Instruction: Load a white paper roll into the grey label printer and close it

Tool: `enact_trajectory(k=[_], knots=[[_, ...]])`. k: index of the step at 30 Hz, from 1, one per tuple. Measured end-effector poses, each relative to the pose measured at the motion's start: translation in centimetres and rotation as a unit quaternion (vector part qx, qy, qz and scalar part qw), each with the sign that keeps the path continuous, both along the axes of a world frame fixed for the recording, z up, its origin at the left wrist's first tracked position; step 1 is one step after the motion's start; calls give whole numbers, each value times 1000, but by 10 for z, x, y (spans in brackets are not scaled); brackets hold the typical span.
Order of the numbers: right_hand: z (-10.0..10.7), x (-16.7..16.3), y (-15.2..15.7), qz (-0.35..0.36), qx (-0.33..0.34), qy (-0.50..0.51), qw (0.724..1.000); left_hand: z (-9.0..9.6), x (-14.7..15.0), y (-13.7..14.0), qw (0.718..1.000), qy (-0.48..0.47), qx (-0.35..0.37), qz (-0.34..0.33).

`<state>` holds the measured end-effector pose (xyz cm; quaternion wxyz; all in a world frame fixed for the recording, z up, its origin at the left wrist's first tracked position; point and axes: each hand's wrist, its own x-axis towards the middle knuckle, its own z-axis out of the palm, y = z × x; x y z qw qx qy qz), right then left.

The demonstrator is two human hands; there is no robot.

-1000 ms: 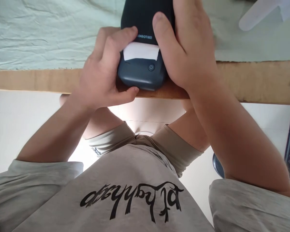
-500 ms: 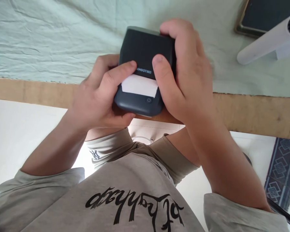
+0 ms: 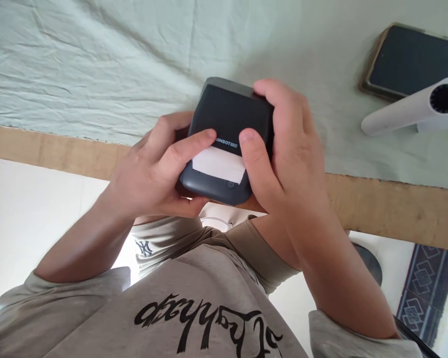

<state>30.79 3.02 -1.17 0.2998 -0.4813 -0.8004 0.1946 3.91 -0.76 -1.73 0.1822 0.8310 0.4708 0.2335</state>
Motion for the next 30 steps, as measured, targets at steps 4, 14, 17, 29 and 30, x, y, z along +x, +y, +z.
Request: enact_trajectory(k=[4, 14, 17, 29, 30], knots=[[6, -4, -6, -19, -22, 11, 1000, 5, 2, -4, 1000, 24, -14, 10], [7, -8, -6, -4, -16, 25, 1000, 12, 0, -4, 999, 48, 21, -7], [6, -9, -7, -19, -22, 29, 999, 14, -2, -3, 998, 49, 24, -16], [-6, -2, 4, 3, 22, 32, 999, 2, -2, -3, 999, 23, 48, -11], [-6, -2, 4, -1, 21, 33, 999, 2, -3, -3, 999, 21, 47, -11]])
